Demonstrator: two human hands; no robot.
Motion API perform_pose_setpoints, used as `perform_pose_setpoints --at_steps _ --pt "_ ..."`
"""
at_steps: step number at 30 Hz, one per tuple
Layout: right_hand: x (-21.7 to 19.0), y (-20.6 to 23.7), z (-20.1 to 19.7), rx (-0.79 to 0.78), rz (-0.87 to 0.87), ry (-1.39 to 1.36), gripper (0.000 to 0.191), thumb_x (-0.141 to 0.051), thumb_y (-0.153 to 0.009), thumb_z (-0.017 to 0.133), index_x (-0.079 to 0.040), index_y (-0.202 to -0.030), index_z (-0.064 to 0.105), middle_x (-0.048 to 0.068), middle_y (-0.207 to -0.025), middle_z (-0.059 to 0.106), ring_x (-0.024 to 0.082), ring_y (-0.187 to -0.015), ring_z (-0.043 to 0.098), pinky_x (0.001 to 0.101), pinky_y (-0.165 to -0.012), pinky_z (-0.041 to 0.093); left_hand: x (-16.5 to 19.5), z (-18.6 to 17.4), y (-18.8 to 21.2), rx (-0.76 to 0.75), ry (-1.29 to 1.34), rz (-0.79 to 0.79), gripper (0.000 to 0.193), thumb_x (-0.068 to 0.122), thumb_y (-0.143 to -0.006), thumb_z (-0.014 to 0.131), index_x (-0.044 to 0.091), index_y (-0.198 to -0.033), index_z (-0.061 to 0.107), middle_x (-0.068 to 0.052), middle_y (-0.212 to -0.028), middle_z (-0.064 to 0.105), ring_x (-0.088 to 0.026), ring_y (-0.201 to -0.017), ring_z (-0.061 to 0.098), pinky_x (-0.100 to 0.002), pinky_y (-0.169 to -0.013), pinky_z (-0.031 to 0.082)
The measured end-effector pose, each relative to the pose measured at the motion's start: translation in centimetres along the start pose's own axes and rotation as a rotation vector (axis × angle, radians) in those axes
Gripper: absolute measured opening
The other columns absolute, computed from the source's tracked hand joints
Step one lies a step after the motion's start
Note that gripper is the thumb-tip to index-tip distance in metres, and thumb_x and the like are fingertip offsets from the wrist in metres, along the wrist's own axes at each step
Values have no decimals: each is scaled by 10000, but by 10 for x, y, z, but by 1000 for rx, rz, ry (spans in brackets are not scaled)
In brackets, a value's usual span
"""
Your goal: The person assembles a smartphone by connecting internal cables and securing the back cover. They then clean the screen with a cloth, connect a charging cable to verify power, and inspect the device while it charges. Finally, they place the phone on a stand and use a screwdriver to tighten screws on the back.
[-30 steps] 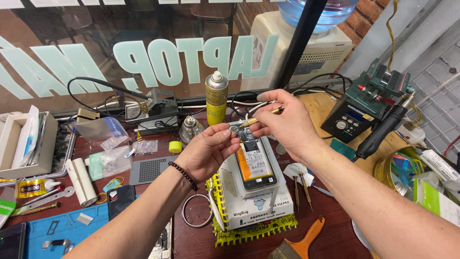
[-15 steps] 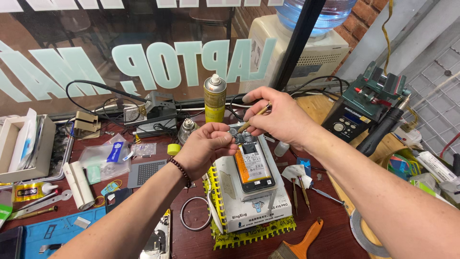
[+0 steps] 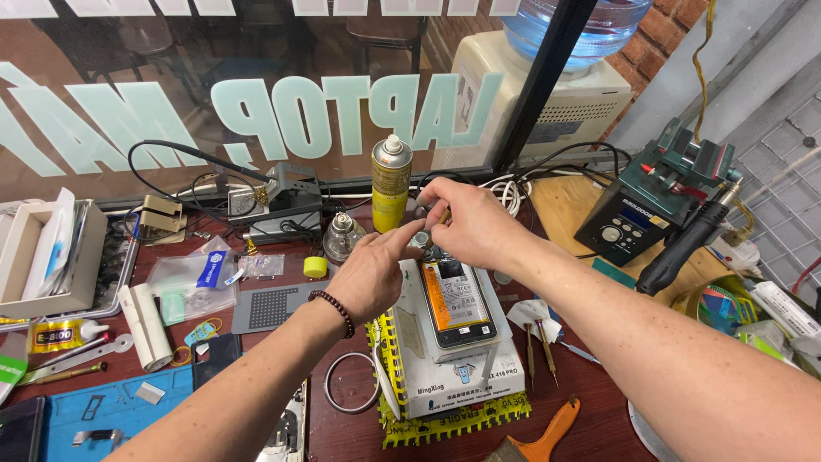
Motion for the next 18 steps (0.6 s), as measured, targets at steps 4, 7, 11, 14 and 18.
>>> perform_pose_setpoints --at_steps 4,7,11,14,18 --pt "-4 0 2 -16 -12 0 347 -72 -810 647 -71 -1157 652 76 -918 768 233 -890 760 374 -818 584 0 0 1 0 3 8 774 -119 -736 542 120 -1460 405 -61 -1196 740 -308 -1241 585 -449 -1098 386" --pt "-5 2 4 -23 -3 -1 315 -72 -812 642 -72 -1127 666 74 -910 772 235 -888 766 379 -813 588 0 0 1 7 23 23 772 -126 -734 530 111 -1458 401 -70 -1197 739 -300 -1256 592 -452 -1106 379" --pt "-6 3 4 -17 -33 32 326 -62 -812 642 -75 -1137 658 79 -915 769 252 -892 756 389 -813 581 -1 0 3 -3 14 -29 756 -114 -754 539 114 -1463 405 -71 -1210 749 -330 -1244 574 -453 -1102 388" --pt "-11 3 5 -35 -104 36 335 -40 -813 626 -75 -1145 655 84 -912 764 262 -889 752 395 -808 579 2 0 3 -2 52 -12 760 -119 -744 528 97 -1460 393 -79 -1222 744 -306 -1266 583 -459 -1110 376" --pt "-18 5 4 -46 -143 76 288 -54 -850 624 -66 -1137 649 101 -900 756 277 -884 751 403 -802 584 1 -1 4 48 69 -27 762 -111 -731 533 70 -1460 408 -94 -1201 754 -351 -1209 618 -453 -1054 442"
Point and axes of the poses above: each hand's wrist, its own y-axis away from the middle knuckle, its own z-axis out of the palm, x = y × z, the point moved 5 cm from there along -y, towards the middle knuckle
